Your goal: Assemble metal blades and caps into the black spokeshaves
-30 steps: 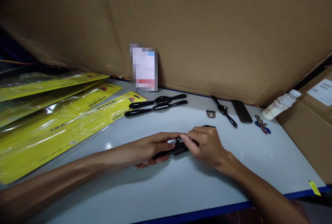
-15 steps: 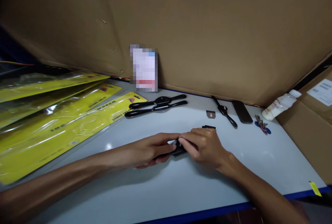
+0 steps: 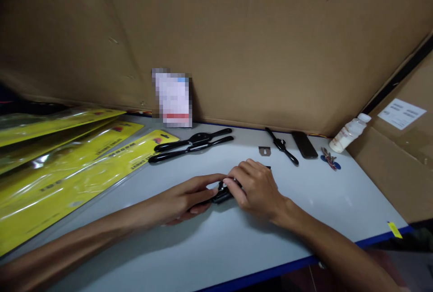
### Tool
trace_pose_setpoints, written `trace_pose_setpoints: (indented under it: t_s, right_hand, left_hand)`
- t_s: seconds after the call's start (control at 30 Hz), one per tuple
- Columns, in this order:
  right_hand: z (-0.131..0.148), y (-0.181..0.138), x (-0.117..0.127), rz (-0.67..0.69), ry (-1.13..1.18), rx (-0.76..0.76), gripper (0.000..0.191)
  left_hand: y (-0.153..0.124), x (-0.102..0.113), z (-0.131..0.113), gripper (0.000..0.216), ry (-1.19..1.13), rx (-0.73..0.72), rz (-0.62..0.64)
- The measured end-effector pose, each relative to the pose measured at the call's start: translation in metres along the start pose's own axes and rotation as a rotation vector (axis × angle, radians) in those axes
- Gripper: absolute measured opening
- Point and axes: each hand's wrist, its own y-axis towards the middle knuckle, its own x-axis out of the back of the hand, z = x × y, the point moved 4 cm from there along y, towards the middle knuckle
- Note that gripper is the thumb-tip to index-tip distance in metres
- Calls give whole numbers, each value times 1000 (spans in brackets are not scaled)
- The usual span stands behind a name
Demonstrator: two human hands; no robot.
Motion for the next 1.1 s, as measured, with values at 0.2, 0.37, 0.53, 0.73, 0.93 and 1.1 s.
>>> trace_pose_setpoints:
  t_s: [0.2, 0.37, 0.53, 0.73, 0.93, 1.1]
  right_hand:
    - [-26, 1, -1, 80, -112, -80, 47]
    - [-88, -2, 13, 68, 3, -353, 44]
    - [-104, -6, 10, 134, 23, -374, 37]
    - [-91, 0, 23, 37, 105, -434, 41]
    - [-44, 2, 24, 87, 58, -135, 53]
    - [-28, -4, 6, 308, 77, -54, 68]
  left_hand:
    - [-5, 0, -3, 77, 49, 3, 98]
    - [-3, 6, 3, 79, 42, 47, 89]
    - [-6, 4, -4, 79, 1, 39, 99]
    - [-7, 1, -9, 61, -51, 34, 90]
    - [-4, 1, -2, 80, -42, -23, 128]
    - [-10, 7, -17, 84, -131, -143, 123]
